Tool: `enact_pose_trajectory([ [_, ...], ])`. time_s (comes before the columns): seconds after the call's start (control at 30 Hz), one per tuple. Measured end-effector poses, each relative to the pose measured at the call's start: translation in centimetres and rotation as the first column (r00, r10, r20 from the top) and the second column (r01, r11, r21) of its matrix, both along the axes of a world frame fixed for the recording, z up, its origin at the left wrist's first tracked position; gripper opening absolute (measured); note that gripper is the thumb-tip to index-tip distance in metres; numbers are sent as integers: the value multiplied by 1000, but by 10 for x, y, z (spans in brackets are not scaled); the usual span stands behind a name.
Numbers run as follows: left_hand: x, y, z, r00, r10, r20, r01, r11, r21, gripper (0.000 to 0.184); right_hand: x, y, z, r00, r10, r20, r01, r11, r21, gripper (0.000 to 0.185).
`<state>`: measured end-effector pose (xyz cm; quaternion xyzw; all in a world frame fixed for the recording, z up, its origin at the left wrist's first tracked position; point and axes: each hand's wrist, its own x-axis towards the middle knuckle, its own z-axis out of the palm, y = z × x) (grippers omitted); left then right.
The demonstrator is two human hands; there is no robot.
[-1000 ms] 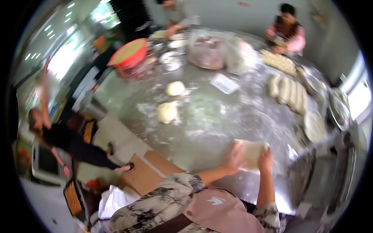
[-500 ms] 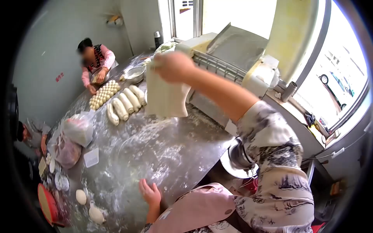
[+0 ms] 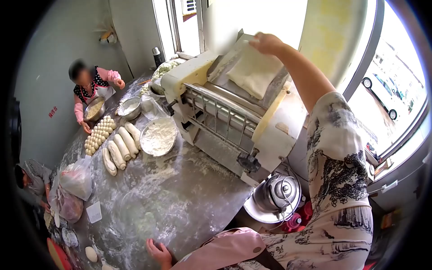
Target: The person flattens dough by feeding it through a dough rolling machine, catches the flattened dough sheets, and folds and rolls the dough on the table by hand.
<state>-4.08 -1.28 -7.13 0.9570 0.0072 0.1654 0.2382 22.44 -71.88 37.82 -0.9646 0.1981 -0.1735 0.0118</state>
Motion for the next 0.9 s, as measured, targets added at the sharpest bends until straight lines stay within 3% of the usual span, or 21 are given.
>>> enact_pose_trajectory([
  [0.03,0,-3,4,1000,3,-13,-3,1000,1,52,1,-7,-8,991,-40,-125,46,998,49,62],
  [0.1,0,-5,6,999,16,-41,-15,999,32,52,-1,-22,-24,956,-157,-249,139,987,-85,61],
  [0.2,4,-11,1,996,59,-72,-53,995,79,52,-15,2,-22,969,-74,-238,105,988,117,66],
  [0.27,17,-27,-11,990,113,-79,-107,991,81,53,-24,21,-26,949,22,-315,4,997,79,66],
  [0.3,29,-44,-13,999,44,-19,-44,999,6,51,-29,27,-30,930,69,-360,-49,997,63,65],
  [0.4,80,-126,9,990,-106,92,117,985,-129,48,-39,35,-39,921,268,-283,-208,952,224,65],
  [0.47,116,-180,19,959,-237,156,274,916,-293,48,-50,31,-40,936,351,-38,-331,909,253,62],
  [0.53,145,-233,26,934,-355,-35,242,703,-669,42,-71,27,-35,931,332,153,-365,860,357,58],
  [0.57,155,-257,39,907,-414,-84,206,608,-767,43,-85,25,-29,938,272,213,-341,823,454,55],
  [0.63,175,-305,64,830,-538,-144,94,390,-916,47,-118,7,-35,890,232,393,-409,789,459,50],
  [0.67,184,-326,73,785,-600,-155,18,272,-962,50,-139,11,-36,866,134,483,-396,773,496,47],
  [0.73,199,-360,80,707,-680,-196,-116,161,-980,53,-187,17,-53,791,-105,603,-340,743,576,42],
  [0.8,209,-386,80,650,-750,-120,-244,-57,-968,54,-229,21,-88,664,-317,677,-346,673,654,35],
  [0.83,213,-399,80,629,-775,-70,-308,-166,-937,54,-254,1,-121,677,-342,651,-407,563,719,30],
  [0.87,218,-410,80,603,-797,-15,-342,-241,-908,55,-264,21,-140,610,-542,579,-306,513,802,29],
  [0.9,223,-421,79,578,-815,41,-374,-310,-874,55,-288,11,-179,654,-538,532,-247,512,822,28],
])
